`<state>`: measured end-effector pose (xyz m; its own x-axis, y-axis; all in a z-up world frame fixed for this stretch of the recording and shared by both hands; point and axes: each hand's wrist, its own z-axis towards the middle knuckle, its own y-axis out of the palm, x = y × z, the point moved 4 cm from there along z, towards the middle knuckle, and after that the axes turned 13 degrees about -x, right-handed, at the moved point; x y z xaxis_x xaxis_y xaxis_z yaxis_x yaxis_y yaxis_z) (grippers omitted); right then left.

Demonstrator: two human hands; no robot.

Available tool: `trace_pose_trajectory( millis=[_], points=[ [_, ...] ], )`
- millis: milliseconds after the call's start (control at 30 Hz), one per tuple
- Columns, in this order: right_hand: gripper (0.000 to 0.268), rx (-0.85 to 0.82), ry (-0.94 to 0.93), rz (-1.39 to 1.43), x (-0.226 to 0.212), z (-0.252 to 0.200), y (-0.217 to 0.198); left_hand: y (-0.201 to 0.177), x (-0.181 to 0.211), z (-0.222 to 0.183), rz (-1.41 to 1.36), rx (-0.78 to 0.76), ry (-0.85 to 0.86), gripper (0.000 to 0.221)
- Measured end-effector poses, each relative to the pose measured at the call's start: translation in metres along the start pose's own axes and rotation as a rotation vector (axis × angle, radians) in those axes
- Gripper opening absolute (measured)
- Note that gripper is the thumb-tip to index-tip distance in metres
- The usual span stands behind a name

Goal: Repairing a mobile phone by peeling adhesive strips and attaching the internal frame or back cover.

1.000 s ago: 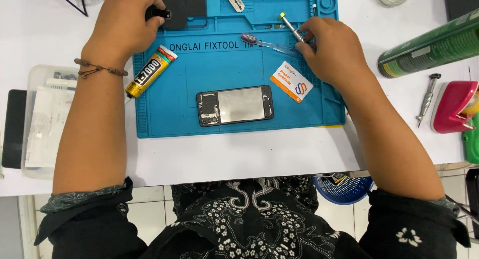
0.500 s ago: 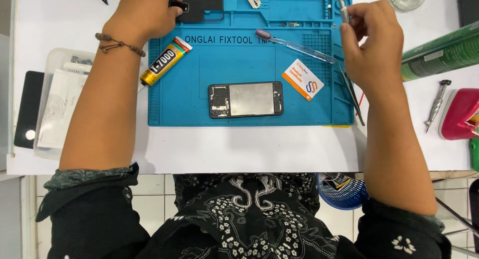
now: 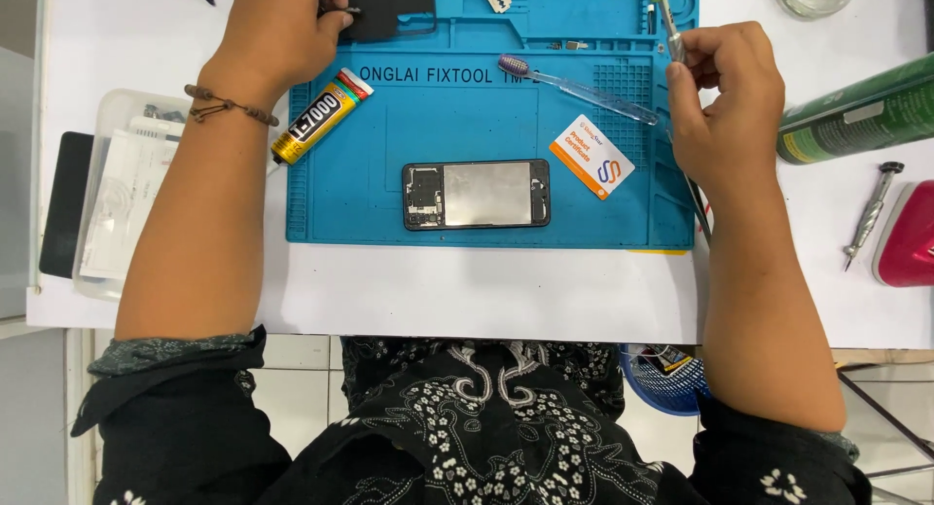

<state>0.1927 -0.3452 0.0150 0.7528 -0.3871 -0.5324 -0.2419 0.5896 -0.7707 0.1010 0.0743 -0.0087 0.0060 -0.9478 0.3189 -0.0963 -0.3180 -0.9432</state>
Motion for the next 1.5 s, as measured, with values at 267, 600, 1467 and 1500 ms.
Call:
trace_pose_trajectory(
  millis=[267, 600, 1467, 1500],
  points=[
    [0.015, -0.168, 0.073, -0.146, 0.011, -0.001, 0.009, -0.023, 0.065, -0.047, -0.315, 0.223, 0.17, 0.014],
    [0.023, -0.251, 0.045, -0.371, 0.026, -0.006, 0.017, 0.01, 0.11, -0.079, -0.79, -0.083, 0.068, 0.008],
    [0.02, -0.313, 0.029, -0.523, 0.031, -0.016, 0.02, 0.02, 0.1, -0.08, -0.86, -0.205, 0.174, 0.012],
    [0.022, -0.314, 0.019, -0.506, 0.032, -0.016, 0.02, 0.018, 0.102, -0.081, -0.871, -0.2, 0.213, 0.014]
  ],
)
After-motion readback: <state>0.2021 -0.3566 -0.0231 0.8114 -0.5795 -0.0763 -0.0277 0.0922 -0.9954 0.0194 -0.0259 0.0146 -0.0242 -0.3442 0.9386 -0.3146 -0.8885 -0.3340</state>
